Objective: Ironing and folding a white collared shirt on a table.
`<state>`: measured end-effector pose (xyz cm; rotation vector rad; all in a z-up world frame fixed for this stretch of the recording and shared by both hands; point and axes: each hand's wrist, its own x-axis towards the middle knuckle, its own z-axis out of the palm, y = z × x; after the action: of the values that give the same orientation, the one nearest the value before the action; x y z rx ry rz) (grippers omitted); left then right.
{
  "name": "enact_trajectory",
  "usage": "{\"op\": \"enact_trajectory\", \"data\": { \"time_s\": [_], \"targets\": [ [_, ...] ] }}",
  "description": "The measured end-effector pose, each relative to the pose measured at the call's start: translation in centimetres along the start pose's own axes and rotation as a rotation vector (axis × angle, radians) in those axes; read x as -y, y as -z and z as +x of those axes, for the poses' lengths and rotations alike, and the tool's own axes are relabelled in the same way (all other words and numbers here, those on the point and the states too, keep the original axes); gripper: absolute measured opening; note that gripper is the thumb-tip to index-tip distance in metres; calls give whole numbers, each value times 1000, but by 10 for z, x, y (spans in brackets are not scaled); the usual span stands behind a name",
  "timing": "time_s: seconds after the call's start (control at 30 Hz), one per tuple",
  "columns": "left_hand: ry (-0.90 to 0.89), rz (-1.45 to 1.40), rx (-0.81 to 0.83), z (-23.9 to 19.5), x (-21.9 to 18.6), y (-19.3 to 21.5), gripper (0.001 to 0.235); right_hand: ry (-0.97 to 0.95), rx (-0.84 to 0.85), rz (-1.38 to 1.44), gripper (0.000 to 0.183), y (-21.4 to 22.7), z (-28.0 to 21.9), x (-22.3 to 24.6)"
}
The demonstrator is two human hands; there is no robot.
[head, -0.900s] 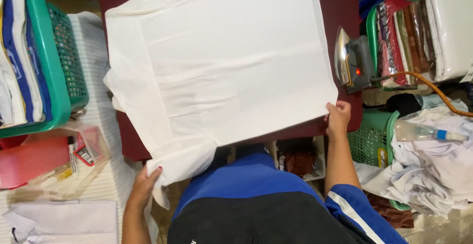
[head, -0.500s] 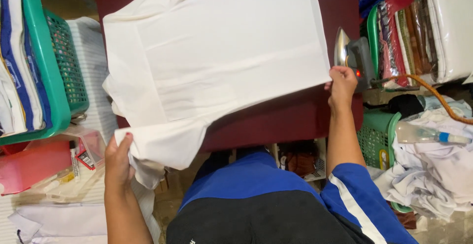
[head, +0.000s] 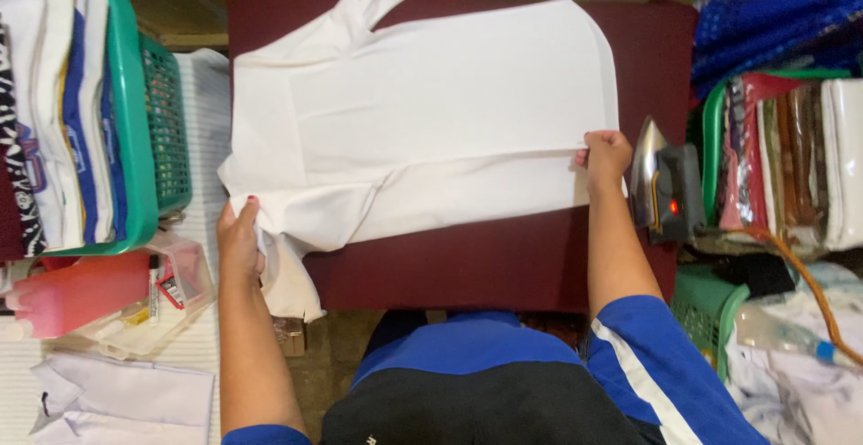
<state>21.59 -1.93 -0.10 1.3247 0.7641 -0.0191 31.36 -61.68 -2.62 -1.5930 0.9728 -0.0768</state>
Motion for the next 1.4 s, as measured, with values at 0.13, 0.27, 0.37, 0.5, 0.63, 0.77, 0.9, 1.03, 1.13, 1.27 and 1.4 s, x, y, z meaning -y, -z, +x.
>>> {"op": "enact_trajectory", "data": {
  "time_s": [0.13,0.27,0.37,0.5,0.63,0.77,0.9,1.03,1.13,1.27,1.4],
  "targets": [
    [-71,2,9,10,14,-3,42,-78,55,78,5,-11,5,1],
    [103,610,-54,-1,23,11,62,162,45,-287,11,-14,14,-30],
    [243,686,6,-19,19,17,69,424,110,-434,13,-22,-10,-51],
    [-99,1022,169,5,115,85,57,514,425,-542,17,-43,-92,-78],
    [-38,1052,153,-38,54,42,50,565,758,-620,15,-96,-205,-92],
    [240,468,237,-60,21,8,56,528,1261,-536,30,-146,-300,-78],
    [380,-147,215,-65,54,-32,61,366,1216,-564,61,-184,-352,-51],
    [274,-417,213,-71,59,-39,55,406,973,-555,38,-192,-323,-82],
    [216,-271,383,-68,65,-12,45,530,859,-576,22,-187,-298,-52],
    [-202,416,-9,-40,99,55,32,356,737,-557,11,-195,-290,33],
    [-129,525,-119,-8,138,94,43,534,704,-604,17,-210,-270,96]
  ]
}}
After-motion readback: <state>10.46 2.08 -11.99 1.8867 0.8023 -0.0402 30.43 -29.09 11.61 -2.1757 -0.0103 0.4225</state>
